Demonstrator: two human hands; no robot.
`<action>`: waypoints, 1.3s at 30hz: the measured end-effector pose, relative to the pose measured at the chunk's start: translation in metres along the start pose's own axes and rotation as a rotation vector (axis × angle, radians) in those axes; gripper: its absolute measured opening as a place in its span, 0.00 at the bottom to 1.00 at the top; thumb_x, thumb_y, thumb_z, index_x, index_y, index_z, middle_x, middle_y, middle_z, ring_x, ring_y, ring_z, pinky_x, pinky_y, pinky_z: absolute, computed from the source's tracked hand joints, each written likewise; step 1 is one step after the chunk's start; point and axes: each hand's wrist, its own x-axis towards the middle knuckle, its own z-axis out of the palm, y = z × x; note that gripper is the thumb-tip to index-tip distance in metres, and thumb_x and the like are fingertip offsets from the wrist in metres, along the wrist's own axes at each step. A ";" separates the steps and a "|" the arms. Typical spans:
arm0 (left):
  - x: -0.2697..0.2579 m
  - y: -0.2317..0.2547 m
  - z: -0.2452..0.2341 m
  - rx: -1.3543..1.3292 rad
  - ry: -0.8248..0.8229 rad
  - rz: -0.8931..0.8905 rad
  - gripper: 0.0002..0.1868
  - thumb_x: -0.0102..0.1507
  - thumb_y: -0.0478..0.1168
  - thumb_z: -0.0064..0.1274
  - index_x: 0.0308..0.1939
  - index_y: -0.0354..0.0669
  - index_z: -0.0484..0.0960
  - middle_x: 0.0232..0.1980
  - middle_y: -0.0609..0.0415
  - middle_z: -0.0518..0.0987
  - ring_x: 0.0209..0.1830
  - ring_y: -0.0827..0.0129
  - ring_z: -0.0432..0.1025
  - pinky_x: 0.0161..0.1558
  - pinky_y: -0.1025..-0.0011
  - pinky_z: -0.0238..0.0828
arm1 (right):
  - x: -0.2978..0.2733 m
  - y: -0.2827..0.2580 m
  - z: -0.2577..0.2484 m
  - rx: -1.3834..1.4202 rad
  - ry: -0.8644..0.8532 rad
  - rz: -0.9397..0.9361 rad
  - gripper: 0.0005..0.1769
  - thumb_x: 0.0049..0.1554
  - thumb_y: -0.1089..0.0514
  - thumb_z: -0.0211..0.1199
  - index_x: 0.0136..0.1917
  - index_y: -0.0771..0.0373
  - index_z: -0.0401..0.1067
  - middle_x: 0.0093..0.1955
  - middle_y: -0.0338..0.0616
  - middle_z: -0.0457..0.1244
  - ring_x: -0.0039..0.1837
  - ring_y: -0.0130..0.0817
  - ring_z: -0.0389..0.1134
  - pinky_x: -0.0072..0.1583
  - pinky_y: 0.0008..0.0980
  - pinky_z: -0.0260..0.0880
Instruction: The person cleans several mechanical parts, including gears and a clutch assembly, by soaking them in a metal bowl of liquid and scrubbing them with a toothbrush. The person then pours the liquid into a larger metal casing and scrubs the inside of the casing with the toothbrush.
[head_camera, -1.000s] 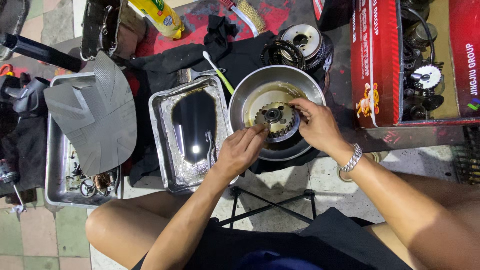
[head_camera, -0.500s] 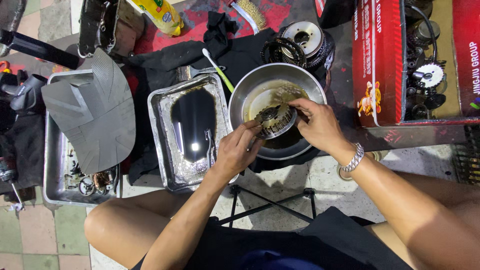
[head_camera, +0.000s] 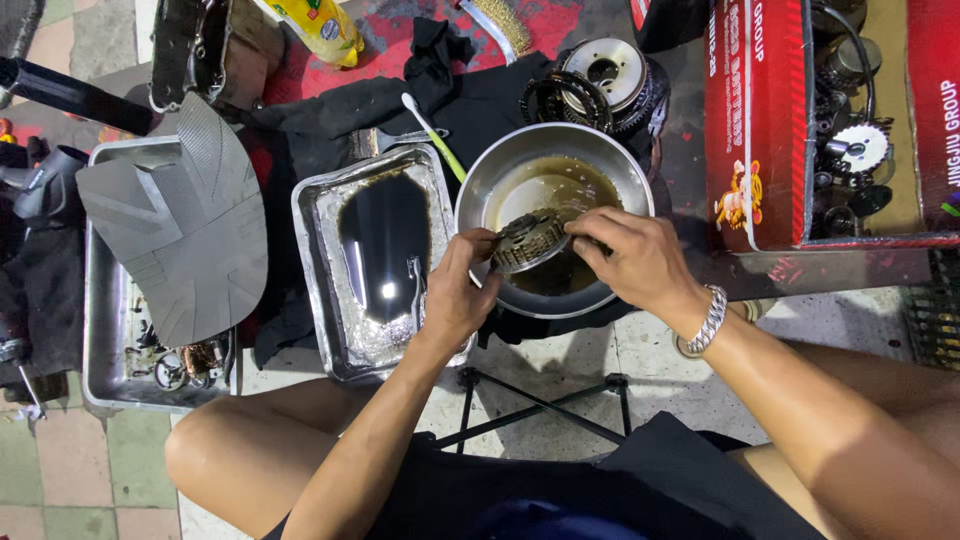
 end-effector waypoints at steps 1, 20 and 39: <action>0.000 -0.001 0.001 -0.003 0.005 0.004 0.26 0.55 0.25 0.62 0.56 0.36 0.73 0.54 0.47 0.79 0.51 0.59 0.80 0.52 0.67 0.80 | 0.000 -0.001 -0.002 -0.017 -0.015 -0.015 0.10 0.56 0.60 0.69 0.51 0.60 0.77 0.51 0.43 0.71 0.48 0.44 0.75 0.48 0.36 0.75; 0.025 -0.013 0.007 -0.417 -0.159 -0.491 0.17 0.64 0.41 0.61 0.52 0.32 0.83 0.38 0.49 0.88 0.37 0.72 0.81 0.40 0.75 0.77 | 0.013 -0.001 -0.002 0.145 -0.043 0.371 0.10 0.58 0.55 0.72 0.48 0.63 0.80 0.43 0.42 0.71 0.38 0.29 0.70 0.41 0.31 0.69; 0.041 -0.103 0.122 0.338 -0.802 -0.645 0.19 0.60 0.41 0.58 0.47 0.26 0.85 0.45 0.31 0.81 0.48 0.45 0.77 0.51 0.59 0.75 | -0.004 0.040 0.008 -0.157 -0.277 0.694 0.15 0.52 0.53 0.73 0.50 0.61 0.77 0.38 0.57 0.70 0.44 0.54 0.73 0.49 0.46 0.72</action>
